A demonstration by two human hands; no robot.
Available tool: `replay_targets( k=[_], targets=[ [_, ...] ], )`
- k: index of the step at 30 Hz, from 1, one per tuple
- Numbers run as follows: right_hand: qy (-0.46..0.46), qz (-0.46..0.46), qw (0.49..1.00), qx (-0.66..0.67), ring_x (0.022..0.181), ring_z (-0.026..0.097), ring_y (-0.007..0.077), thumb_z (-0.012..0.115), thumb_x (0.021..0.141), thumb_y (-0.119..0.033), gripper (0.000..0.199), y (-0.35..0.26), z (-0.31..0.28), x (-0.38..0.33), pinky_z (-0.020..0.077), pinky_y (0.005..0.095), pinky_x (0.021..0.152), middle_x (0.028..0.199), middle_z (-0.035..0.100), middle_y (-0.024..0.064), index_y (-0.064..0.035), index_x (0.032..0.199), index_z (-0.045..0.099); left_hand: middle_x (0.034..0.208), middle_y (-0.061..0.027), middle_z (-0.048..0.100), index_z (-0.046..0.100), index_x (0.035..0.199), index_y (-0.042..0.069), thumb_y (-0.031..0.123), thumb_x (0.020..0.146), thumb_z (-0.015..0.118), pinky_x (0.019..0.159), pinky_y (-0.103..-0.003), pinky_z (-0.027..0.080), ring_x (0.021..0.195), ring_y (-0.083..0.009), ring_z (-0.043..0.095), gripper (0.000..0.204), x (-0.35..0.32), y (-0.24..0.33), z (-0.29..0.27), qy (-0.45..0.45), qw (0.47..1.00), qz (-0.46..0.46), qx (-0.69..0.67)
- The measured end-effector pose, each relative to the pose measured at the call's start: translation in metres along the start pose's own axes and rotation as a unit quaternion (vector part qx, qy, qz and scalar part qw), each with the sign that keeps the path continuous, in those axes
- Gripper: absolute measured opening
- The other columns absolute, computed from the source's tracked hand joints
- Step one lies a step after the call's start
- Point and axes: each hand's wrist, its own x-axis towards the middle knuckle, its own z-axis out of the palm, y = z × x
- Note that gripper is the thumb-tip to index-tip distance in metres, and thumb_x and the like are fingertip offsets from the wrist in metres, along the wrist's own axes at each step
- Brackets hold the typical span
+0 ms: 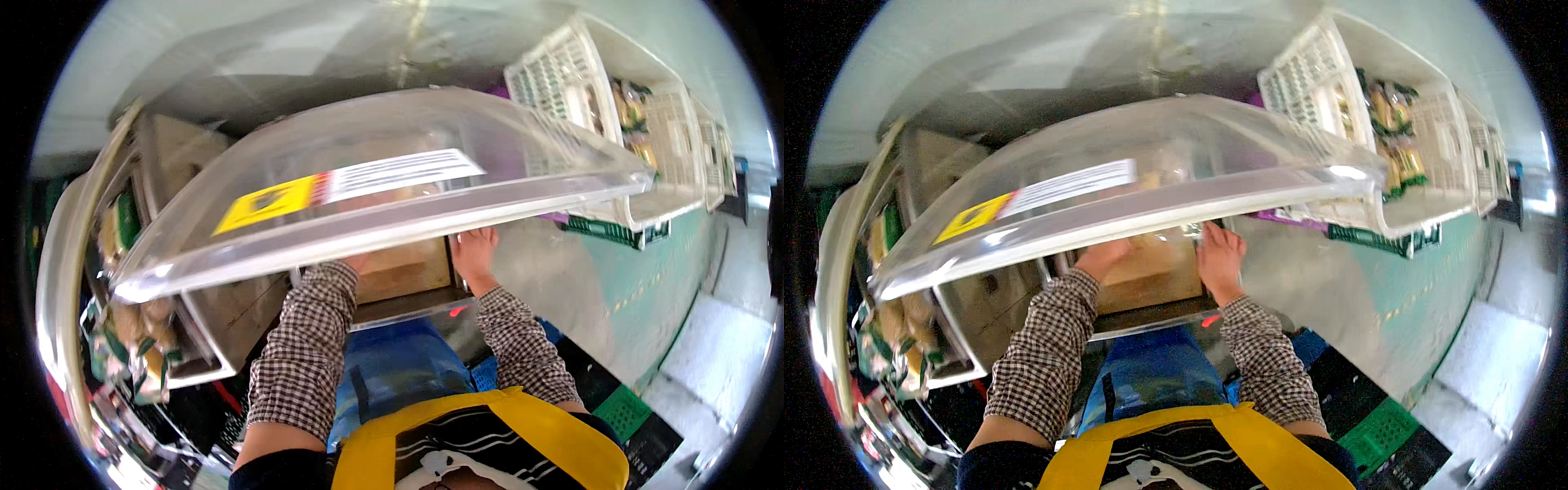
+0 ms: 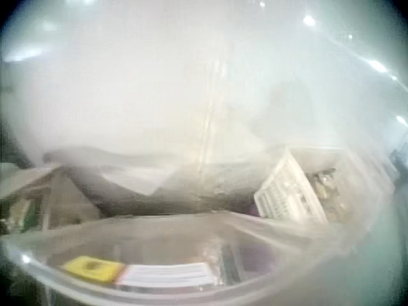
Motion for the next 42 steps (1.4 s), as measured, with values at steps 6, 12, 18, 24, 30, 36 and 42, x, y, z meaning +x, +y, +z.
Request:
replay_targets(
  k=[6, 12, 18, 24, 30, 36, 42],
  targets=[
    [-0.021, -0.008, 0.998, -0.057, 0.100, 0.054, 0.0289, 0.061, 0.071, -0.017, 0.039, 0.080, 0.033, 0.071, 0.0416, 0.0385, 0.088, 0.113, 0.057, 0.0084, -0.0093, 0.110, 0.059, 0.118, -0.0197, 0.045, 0.049, 0.116, 0.004, 0.022, 0.066, 0.070, 0.092, -0.048, 0.038, 0.111, -0.0384, 0.044, 0.057, -0.067, 0.004, -0.071, 0.474, 0.861, 0.170, 0.074],
    [-0.062, -0.024, 0.997, -0.024, 0.108, 0.046, 0.0302, 0.062, 0.073, -0.014, 0.039, 0.065, 0.018, 0.120, 0.0343, 0.0425, 0.093, 0.114, 0.055, 0.0104, -0.0078, 0.111, 0.056, 0.110, -0.0144, 0.046, 0.045, 0.115, 0.001, 0.017, 0.069, 0.072, 0.091, -0.043, 0.036, 0.107, -0.0300, 0.041, 0.056, -0.191, -0.111, -0.109, 0.775, 0.597, -0.164, 0.122],
    [-0.132, -0.274, 0.936, 0.180, 0.099, 0.052, 0.0332, 0.060, 0.075, -0.011, 0.027, -0.025, 0.017, 0.121, 0.0406, 0.0400, 0.087, 0.103, 0.058, 0.0162, -0.0050, 0.101, 0.059, 0.104, -0.0113, 0.049, 0.043, 0.115, -0.003, 0.003, 0.078, 0.060, 0.068, -0.023, 0.047, 0.077, -0.0137, 0.055, 0.041, -0.245, -0.175, -0.118, 0.786, 0.447, -0.143, -0.402],
    [-0.230, -0.334, 0.895, 0.186, 0.101, 0.052, 0.0312, 0.055, 0.083, -0.024, 0.033, -0.122, -0.016, 0.112, 0.0418, 0.0374, 0.087, 0.109, 0.056, 0.0140, -0.0052, 0.110, 0.056, 0.103, -0.0152, 0.059, 0.060, 0.098, 0.001, -0.003, 0.063, 0.062, 0.080, -0.036, 0.046, 0.097, -0.0301, 0.055, 0.035, -0.229, -0.247, -0.142, 0.673, 0.726, -0.140, 0.010],
    [-0.249, -0.410, 0.839, 0.257, 0.100, 0.054, 0.0297, 0.059, 0.080, -0.015, 0.029, -0.185, -0.055, 0.105, 0.0429, 0.0352, 0.086, 0.105, 0.058, 0.0140, -0.0063, 0.108, 0.058, 0.093, -0.0129, 0.064, 0.062, 0.084, 0.001, -0.003, 0.067, 0.061, 0.073, -0.031, 0.049, 0.083, -0.0276, 0.062, 0.017, -0.232, -0.246, -0.145, 0.773, 0.622, -0.118, -0.028],
    [-0.274, -0.342, 0.781, 0.444, 0.105, 0.052, 0.0237, 0.059, 0.083, -0.014, 0.040, -0.211, -0.081, 0.100, 0.0430, 0.0335, 0.089, 0.120, 0.050, 0.0118, -0.0058, 0.121, 0.049, 0.082, -0.0153, 0.062, 0.054, 0.074, -0.004, -0.003, 0.074, 0.063, 0.075, -0.038, 0.050, 0.084, -0.0320, 0.062, 0.009, -0.283, -0.101, -0.155, 0.829, 0.548, 0.052, 0.101],
    [-0.403, -0.216, 0.477, 0.751, 0.124, 0.034, 0.0182, 0.066, 0.080, -0.025, 0.072, -0.233, -0.093, 0.075, 0.0263, 0.0335, 0.102, 0.137, 0.033, 0.0057, -0.0099, 0.137, 0.025, 0.096, -0.0209, 0.058, 0.051, 0.082, -0.005, -0.006, 0.075, 0.063, 0.076, -0.038, 0.049, 0.088, -0.0302, 0.058, 0.014, -0.281, 0.003, -0.093, 0.794, 0.600, 0.091, -0.050]
  ],
)
